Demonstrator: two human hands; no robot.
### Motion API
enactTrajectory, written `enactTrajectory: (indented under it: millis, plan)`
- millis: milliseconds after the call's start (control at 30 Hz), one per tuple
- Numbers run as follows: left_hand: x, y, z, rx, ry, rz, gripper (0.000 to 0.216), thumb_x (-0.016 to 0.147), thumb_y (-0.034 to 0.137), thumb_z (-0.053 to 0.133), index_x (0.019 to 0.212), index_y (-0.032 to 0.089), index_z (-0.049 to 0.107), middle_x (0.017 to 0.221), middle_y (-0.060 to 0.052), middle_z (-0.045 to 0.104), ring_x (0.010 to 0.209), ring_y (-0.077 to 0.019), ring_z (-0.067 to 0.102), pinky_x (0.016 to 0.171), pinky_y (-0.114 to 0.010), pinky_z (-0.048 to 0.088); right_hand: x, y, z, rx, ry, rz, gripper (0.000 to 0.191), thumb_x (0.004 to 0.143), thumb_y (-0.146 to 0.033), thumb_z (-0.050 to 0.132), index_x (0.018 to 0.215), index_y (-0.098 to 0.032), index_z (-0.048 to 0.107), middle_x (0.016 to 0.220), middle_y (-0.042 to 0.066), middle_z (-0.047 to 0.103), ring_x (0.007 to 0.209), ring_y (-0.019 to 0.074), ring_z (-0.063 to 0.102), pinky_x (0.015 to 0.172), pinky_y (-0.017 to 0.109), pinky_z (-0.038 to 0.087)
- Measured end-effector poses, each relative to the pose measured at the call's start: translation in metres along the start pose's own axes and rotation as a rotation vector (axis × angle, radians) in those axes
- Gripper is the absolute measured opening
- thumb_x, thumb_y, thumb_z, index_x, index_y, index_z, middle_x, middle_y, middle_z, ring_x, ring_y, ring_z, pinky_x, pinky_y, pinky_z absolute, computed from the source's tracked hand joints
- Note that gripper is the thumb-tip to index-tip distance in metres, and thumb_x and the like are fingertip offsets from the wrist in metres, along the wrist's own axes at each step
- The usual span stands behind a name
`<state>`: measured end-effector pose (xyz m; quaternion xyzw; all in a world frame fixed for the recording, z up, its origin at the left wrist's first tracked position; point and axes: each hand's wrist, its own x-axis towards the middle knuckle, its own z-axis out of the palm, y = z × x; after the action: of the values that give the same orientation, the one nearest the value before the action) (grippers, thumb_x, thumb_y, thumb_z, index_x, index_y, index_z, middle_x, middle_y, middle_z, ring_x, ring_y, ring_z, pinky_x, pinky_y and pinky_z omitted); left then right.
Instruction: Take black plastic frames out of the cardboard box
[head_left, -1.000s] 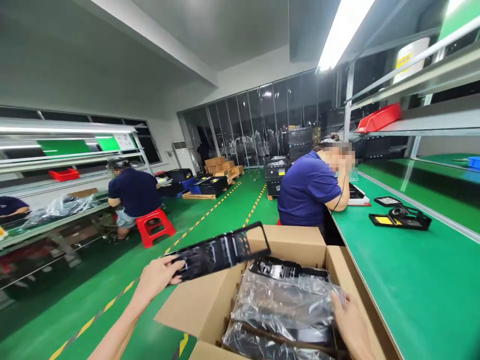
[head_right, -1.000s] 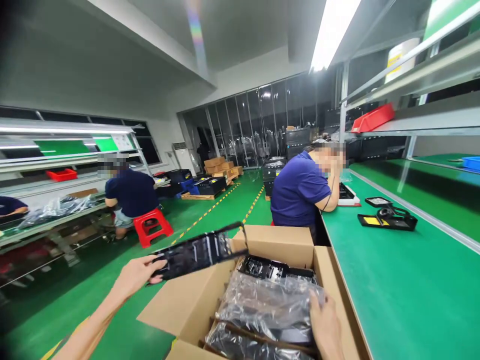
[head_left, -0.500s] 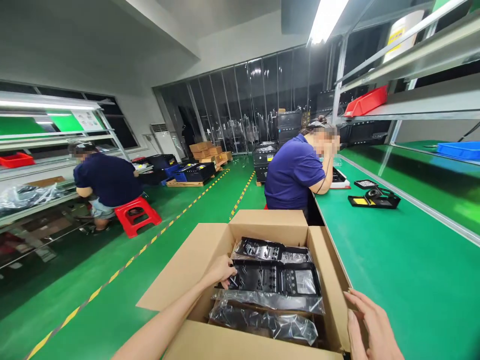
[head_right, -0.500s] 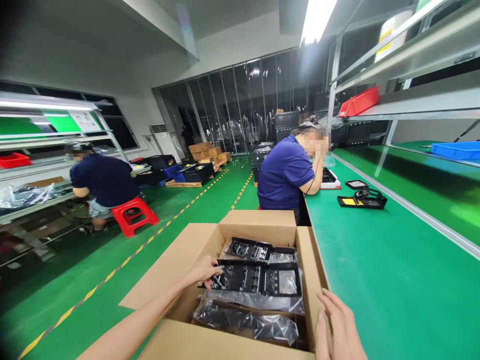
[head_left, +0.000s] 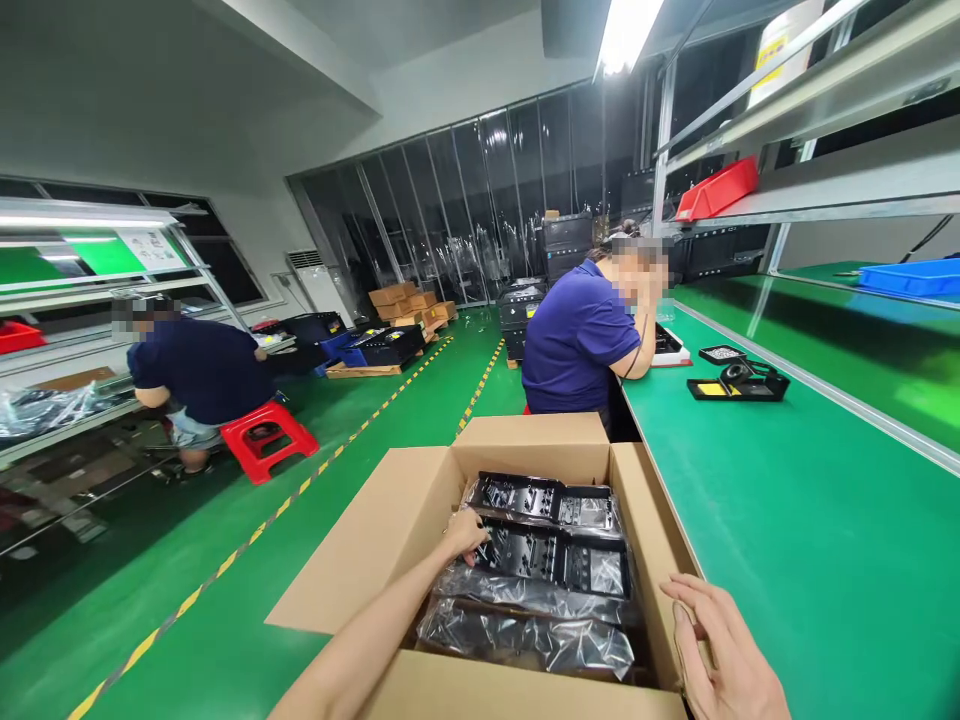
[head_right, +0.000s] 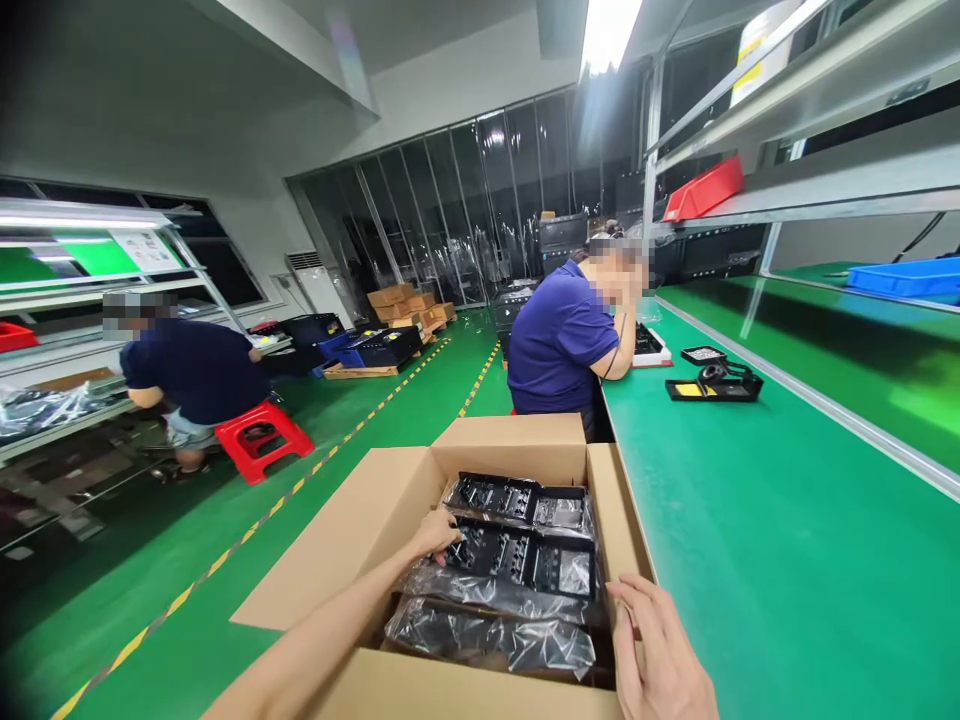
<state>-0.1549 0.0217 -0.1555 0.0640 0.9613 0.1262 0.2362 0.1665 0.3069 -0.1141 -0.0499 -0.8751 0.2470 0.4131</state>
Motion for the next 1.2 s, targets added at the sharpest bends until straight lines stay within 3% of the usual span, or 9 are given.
enactTrajectory:
  millis: [200,300,433,533,600,700,833,967,1200]
  plan:
    - [0.02,0.01,0.002,0.037,0.105,0.01,0.038,0.103,0.04,0.067,0.13,0.014,0.062,0.124,-0.011,0.066,0.106,-0.0238,0.069,0.093,-0.043,0.062,0.0,-0.005,-0.002,0.102,-0.051,0.1,0.026,0.109,-0.038,0.047,0.124,-0.027,0.066,0.129,0.009,0.066,0.111,0.0211,0.07,0.068,0.021,0.064]
    - [0.022,0.012,0.003,0.068,0.159,0.021,0.038,0.103,0.04,0.067,0.13,0.014,0.062,0.124,-0.011,0.066,0.106,-0.0237,0.069,0.093,-0.043,0.062,-0.001,-0.007,-0.003,0.145,-0.068,0.14,0.026,0.108,-0.04,0.048,0.121,-0.027,0.066,0.126,0.009,0.067,0.102,0.0199,0.072,0.061,0.019,0.062]
    - [0.011,0.012,-0.004,0.143,0.25,0.062,0.04,0.102,0.042,0.068,0.131,0.015,0.062,0.13,-0.012,0.064,0.115,-0.0266,0.066,0.099,-0.048,0.059,-0.001,-0.008,-0.004,0.188,-0.128,0.173,0.025,0.109,-0.041,0.046,0.119,-0.026,0.065,0.118,0.009,0.068,0.082,0.0156,0.07,0.058,0.019,0.059]
    - [-0.011,0.011,0.002,0.208,0.299,0.183,0.042,0.104,0.044,0.065,0.135,0.016,0.06,0.136,-0.013,0.061,0.122,-0.0286,0.062,0.105,-0.052,0.055,-0.001,-0.008,-0.004,0.196,-0.15,0.198,0.024,0.109,-0.041,0.046,0.119,-0.027,0.063,0.117,0.007,0.067,0.078,0.0137,0.069,0.058,0.018,0.058]
    - [-0.031,0.011,0.02,0.25,0.238,0.312,0.038,0.105,0.045,0.062,0.129,0.015,0.063,0.129,-0.011,0.064,0.116,-0.0267,0.065,0.102,-0.049,0.057,0.0,-0.009,-0.004,0.196,-0.152,0.207,0.023,0.11,-0.041,0.046,0.119,-0.028,0.063,0.118,0.006,0.067,0.077,0.0132,0.068,0.059,0.019,0.057]
    - [-0.057,0.013,0.06,0.33,0.049,0.479,0.034,0.104,0.046,0.064,0.113,0.013,0.068,0.111,-0.007,0.069,0.099,-0.0224,0.069,0.09,-0.039,0.061,0.0,-0.01,-0.004,0.179,-0.149,0.196,0.024,0.11,-0.041,0.045,0.117,-0.027,0.063,0.114,0.006,0.067,0.072,0.0132,0.065,0.056,0.02,0.055]
    - [-0.068,0.017,0.097,0.43,-0.028,0.578,0.029,0.103,0.04,0.067,0.117,0.014,0.067,0.12,-0.01,0.068,0.109,-0.0233,0.067,0.099,-0.045,0.058,0.0,-0.011,-0.005,0.132,-0.131,0.16,0.024,0.11,-0.039,0.044,0.117,-0.026,0.064,0.11,0.005,0.069,0.072,0.0139,0.067,0.058,0.021,0.055]
    - [-0.058,0.021,0.097,0.483,-0.005,0.598,0.038,0.103,0.039,0.066,0.132,0.015,0.062,0.13,-0.012,0.064,0.118,-0.0275,0.065,0.104,-0.051,0.057,0.0,-0.012,-0.006,0.095,-0.112,0.12,0.024,0.111,-0.037,0.043,0.118,-0.026,0.063,0.108,0.004,0.071,0.074,0.0138,0.07,0.06,0.022,0.055]
    - [-0.047,0.023,0.08,0.503,-0.073,0.642,0.04,0.101,0.042,0.069,0.13,0.015,0.062,0.128,-0.012,0.065,0.116,-0.0272,0.065,0.103,-0.051,0.057,-0.003,-0.007,0.001,0.048,-0.207,0.128,0.024,0.111,-0.033,0.04,0.12,-0.028,0.062,0.109,0.001,0.074,0.069,0.0149,0.071,0.06,0.026,0.055]
